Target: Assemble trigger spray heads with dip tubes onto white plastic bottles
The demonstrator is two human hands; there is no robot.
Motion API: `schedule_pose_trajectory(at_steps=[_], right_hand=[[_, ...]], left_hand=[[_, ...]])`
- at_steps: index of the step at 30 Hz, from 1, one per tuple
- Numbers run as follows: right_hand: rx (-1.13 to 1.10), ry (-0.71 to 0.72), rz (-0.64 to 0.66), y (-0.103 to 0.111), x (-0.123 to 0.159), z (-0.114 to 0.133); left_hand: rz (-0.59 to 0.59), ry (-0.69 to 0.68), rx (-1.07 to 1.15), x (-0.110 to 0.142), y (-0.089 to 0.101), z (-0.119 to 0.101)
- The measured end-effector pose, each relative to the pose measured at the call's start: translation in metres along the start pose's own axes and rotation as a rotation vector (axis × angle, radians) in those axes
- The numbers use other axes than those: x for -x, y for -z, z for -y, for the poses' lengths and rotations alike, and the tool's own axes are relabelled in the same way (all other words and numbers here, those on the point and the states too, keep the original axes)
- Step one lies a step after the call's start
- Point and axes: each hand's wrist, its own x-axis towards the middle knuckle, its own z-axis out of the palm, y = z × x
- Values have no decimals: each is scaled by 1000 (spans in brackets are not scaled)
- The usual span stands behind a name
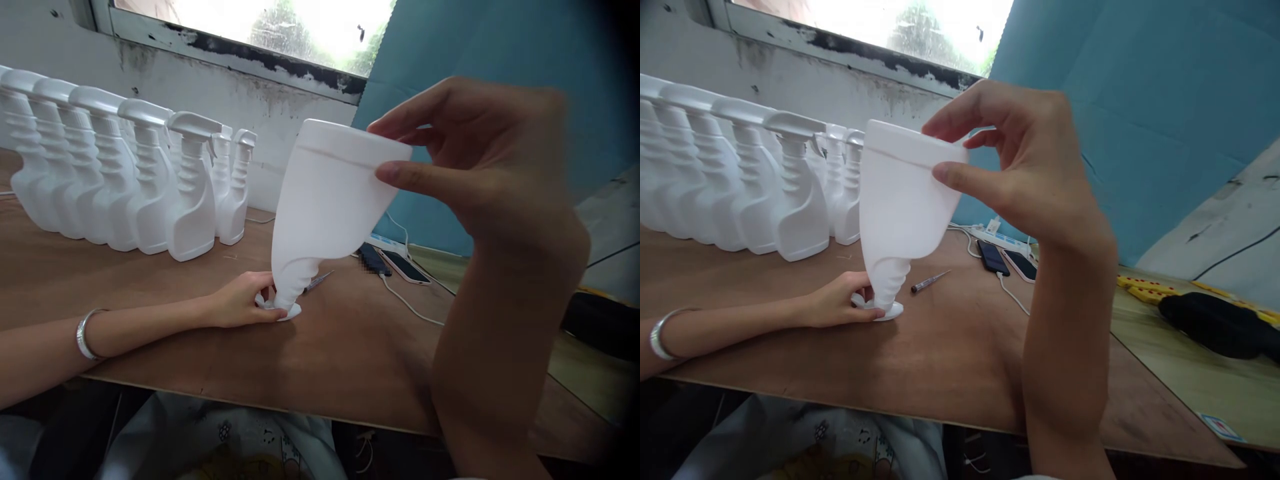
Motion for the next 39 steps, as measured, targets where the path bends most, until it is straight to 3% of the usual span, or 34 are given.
schedule_pose_trajectory(at_steps=[10,18,24,29,35,39], right_hand=[[-160,-75,64,8,3,5],[-33,-51,13,10,6,5],[-84,6,96,5,2,4],[-147,-34,154,-1,2,6],[91,-28,53,-6,0,2],[65,-7,17,-7,-1,0]], left_hand=[[4,0,22,-1,0,2],[33,37,-16,-1,3,-5],[29,49,-9,-1,3,-5],[20,33,-9,-1,3,-4],[18,-21,-3,-1,3,-4],[22,-20,-2,-1,3,-4]])
